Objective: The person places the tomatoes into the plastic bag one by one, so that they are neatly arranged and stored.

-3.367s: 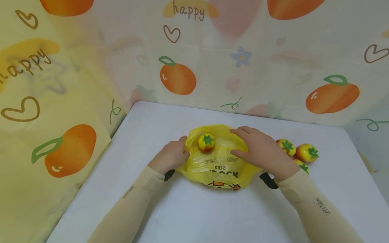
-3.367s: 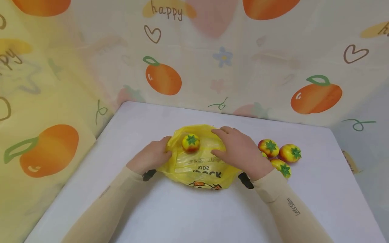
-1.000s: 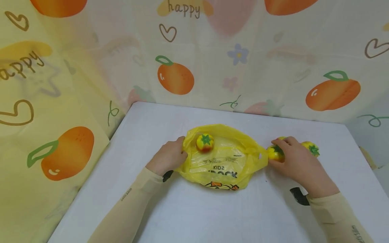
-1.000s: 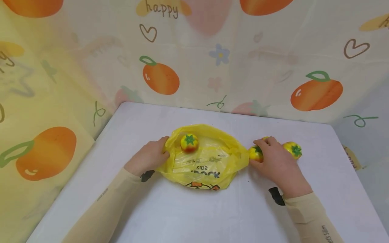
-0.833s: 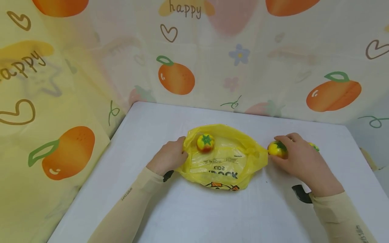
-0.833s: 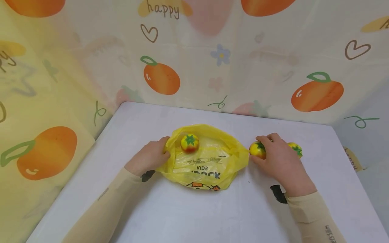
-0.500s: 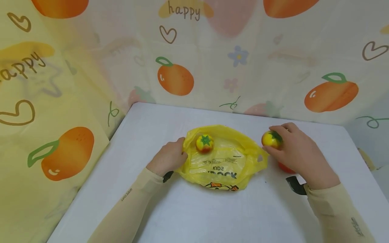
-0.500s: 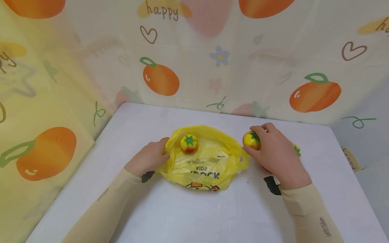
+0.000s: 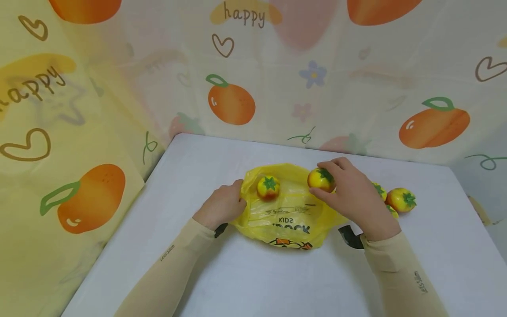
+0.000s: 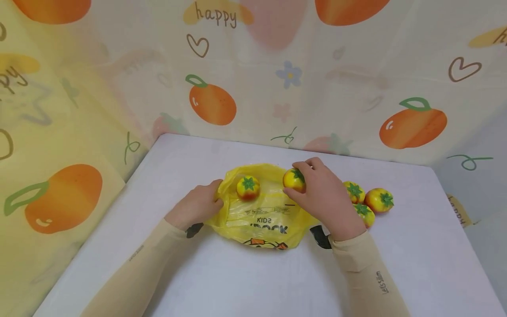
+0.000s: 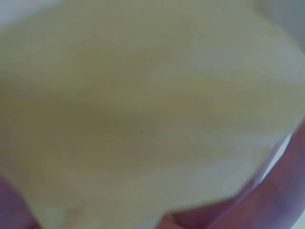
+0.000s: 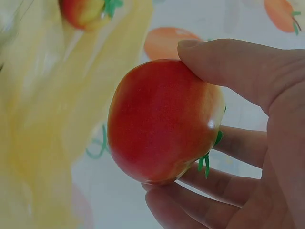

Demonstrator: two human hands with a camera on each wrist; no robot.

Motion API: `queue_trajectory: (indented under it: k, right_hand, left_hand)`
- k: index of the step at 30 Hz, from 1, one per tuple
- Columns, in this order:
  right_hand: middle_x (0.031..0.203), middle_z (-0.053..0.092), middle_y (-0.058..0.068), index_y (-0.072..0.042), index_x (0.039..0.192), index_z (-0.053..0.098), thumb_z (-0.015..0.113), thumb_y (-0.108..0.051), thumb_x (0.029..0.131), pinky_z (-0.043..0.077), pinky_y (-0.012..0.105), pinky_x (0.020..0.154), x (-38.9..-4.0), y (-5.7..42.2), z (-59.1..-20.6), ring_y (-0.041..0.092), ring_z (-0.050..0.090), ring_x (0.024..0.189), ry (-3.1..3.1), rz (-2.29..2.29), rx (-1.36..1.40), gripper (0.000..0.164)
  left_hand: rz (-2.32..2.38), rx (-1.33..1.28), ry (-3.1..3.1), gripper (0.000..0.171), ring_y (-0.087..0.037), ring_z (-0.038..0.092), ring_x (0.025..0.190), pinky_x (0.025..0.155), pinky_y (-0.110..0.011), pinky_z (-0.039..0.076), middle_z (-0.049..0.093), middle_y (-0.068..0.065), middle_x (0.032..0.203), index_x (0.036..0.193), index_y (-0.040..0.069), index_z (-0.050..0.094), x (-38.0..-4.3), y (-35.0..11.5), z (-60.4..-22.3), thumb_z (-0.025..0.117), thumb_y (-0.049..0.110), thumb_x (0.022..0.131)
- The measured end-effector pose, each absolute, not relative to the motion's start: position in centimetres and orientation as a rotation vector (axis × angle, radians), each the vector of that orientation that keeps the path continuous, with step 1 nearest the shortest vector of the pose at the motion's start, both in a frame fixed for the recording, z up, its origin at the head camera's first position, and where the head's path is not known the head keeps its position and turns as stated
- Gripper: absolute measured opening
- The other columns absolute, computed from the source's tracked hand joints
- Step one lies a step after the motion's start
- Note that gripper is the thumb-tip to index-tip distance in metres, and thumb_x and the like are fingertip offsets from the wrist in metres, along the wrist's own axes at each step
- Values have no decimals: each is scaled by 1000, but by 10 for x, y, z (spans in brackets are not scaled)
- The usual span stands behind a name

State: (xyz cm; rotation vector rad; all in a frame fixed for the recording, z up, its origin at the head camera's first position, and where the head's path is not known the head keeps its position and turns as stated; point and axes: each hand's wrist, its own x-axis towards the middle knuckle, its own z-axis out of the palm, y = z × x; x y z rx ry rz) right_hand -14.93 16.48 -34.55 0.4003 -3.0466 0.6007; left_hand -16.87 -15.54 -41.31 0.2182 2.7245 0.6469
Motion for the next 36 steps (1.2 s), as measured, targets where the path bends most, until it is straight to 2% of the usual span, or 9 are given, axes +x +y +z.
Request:
queue_trajectory:
  k: [8,18,32,36]
  right_hand:
    - [149,53,14,-13,152,58,78,-52,96,54,61,108,-157,137,-356,38,63,125,-3084,676,375,71]
    - [147,52,13,-15,155,55,79,-48,96,53,58,112,-161,117,-377,36,61,126,-3104,783,324,72]
    - [147,54,17,-12,151,56,79,-47,97,54,58,111,-165,112,-401,38,63,123,-3118,772,343,68]
    - [146,54,17,-11,150,57,79,-45,97,54,57,111,-167,109,-406,38,63,122,-3107,793,356,67]
  left_hand:
    - [655,217,2712,61,-24,64,85,83,-38,54,70,-20,136,163,1,39,-169,-155,-412,50,17,105]
    - [651,216,2719,62,-25,64,86,84,-38,55,70,-20,135,163,1,39,-169,-153,-411,51,18,105]
    - [651,207,2732,62,-25,65,89,89,-40,57,70,-21,138,163,1,40,-168,-152,-413,52,17,105]
    - [645,220,2743,61,-24,65,84,84,-38,57,71,-21,134,162,0,40,-168,-155,-413,52,17,105]
